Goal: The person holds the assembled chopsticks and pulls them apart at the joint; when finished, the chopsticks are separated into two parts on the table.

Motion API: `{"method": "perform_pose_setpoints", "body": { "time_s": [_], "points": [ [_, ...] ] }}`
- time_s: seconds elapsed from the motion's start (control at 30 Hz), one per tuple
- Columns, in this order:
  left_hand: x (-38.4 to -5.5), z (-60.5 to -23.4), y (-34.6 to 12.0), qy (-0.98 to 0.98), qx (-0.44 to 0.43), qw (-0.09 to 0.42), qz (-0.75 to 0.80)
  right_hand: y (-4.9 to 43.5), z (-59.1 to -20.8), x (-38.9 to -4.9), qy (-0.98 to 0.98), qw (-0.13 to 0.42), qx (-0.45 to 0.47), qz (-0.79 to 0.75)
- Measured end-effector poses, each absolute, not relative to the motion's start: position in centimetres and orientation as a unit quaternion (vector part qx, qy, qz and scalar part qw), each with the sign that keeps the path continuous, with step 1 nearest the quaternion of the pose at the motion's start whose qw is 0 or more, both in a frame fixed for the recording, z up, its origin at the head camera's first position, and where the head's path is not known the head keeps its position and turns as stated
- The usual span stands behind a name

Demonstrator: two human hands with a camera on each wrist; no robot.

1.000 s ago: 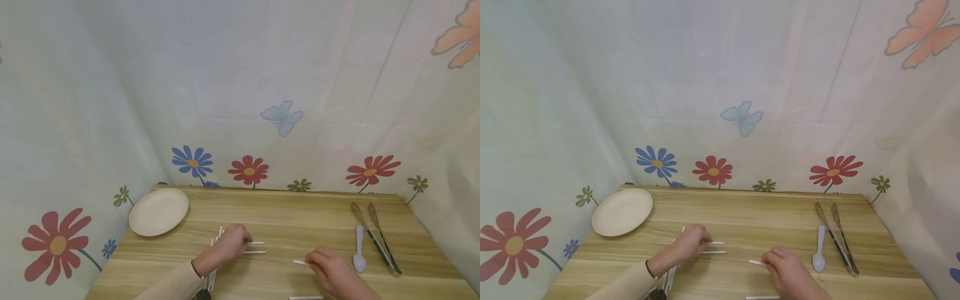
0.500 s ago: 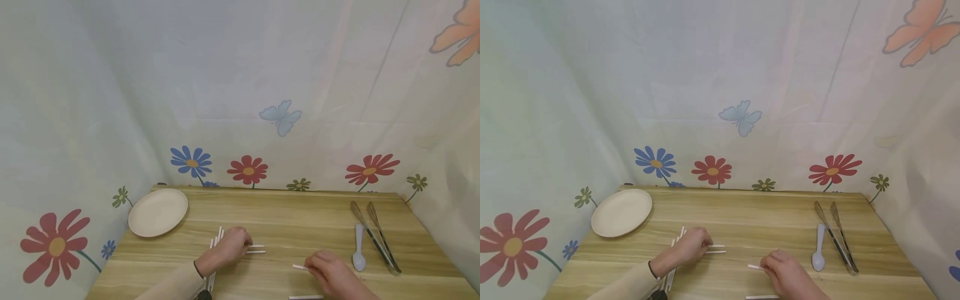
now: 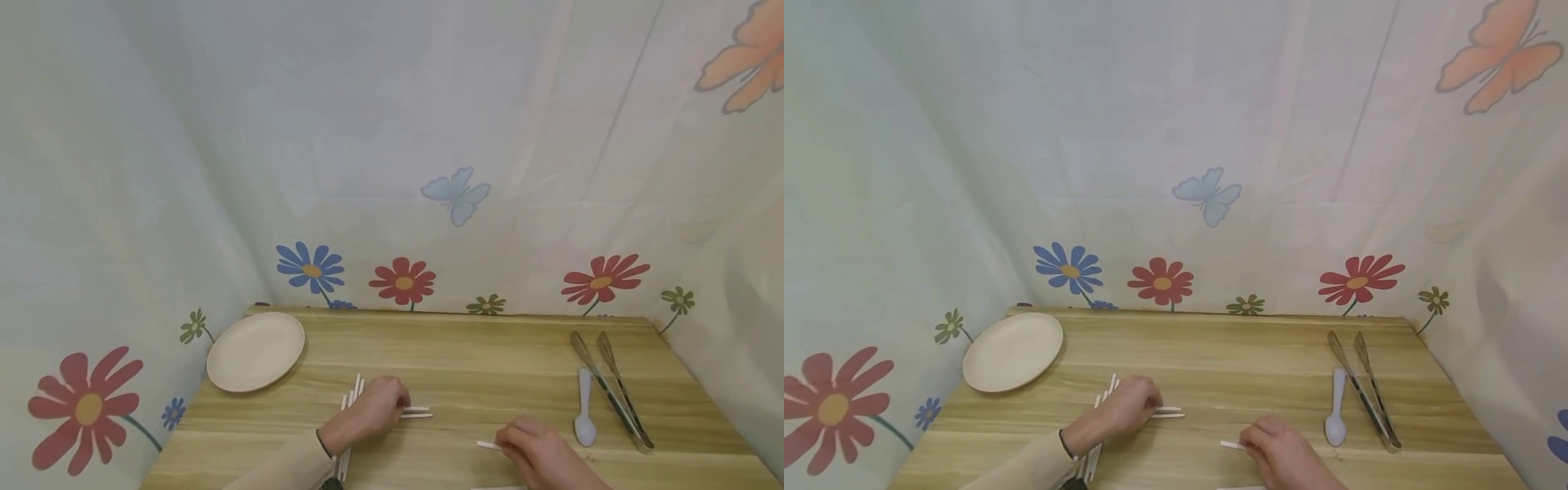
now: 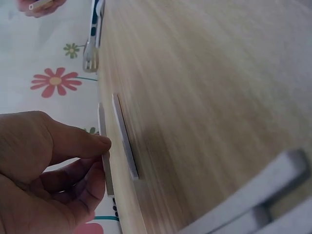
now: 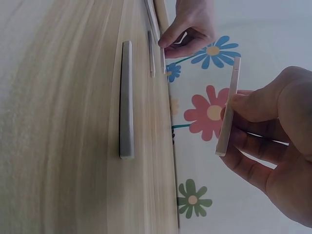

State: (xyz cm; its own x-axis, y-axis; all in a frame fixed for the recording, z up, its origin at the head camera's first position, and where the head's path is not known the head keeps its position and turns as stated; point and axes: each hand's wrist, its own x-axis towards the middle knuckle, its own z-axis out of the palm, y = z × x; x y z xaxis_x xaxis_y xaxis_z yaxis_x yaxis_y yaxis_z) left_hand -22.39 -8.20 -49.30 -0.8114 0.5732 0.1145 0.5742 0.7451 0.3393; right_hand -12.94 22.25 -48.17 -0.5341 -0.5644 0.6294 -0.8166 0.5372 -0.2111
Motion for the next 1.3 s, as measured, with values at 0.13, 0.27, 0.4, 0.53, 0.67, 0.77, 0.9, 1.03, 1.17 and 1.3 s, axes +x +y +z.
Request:
{"method": "perform_pose_setpoints", "body": {
  "time_s": [0.13, 0.27, 0.4, 0.53, 0.67, 0.77, 0.9, 1.03, 1.17, 1.3],
  "points": [
    [-22.4, -49.7, -8.3, -0.936, -0.301, -0.007, -0.185, 22.2, -48.2, -12.7, -0.850, 0.227, 0.400, 0.258],
    [-22.4, -49.9, -8.4, -0.936, -0.299, -0.009, -0.185, 22.2, -48.3, -12.6, -0.853, 0.218, 0.400, 0.255],
    [-22.5, -50.0, -8.4, -0.936, -0.302, -0.010, -0.182, 22.2, -48.3, -12.6, -0.853, 0.214, 0.405, 0.252],
    [-22.6, -50.1, -8.3, -0.937, -0.299, -0.015, -0.182, 22.2, -48.4, -12.5, -0.858, 0.204, 0.398, 0.253],
    [-22.6, -50.2, -8.3, -0.939, -0.293, -0.023, -0.180, 22.2, -48.6, -12.5, -0.855, 0.200, 0.404, 0.254],
    [-22.7, -50.2, -8.4, -0.939, -0.295, -0.023, -0.176, 22.2, -48.9, -12.6, -0.849, 0.205, 0.417, 0.253],
    [-22.7, -50.1, -8.5, -0.937, -0.300, -0.022, -0.176, 22.2, -49.2, -12.7, -0.844, 0.216, 0.426, 0.244],
    [-22.7, -50.1, -8.4, -0.937, -0.299, -0.024, -0.178, 22.3, -49.5, -12.7, -0.844, 0.219, 0.428, 0.238],
    [-22.8, -50.2, -8.4, -0.938, -0.297, -0.026, -0.178, 22.4, -49.7, -12.8, -0.843, 0.218, 0.430, 0.237],
    [-22.8, -50.2, -8.3, -0.939, -0.292, -0.028, -0.177, 22.4, -49.8, -12.9, -0.842, 0.215, 0.435, 0.235]
  ]
}}
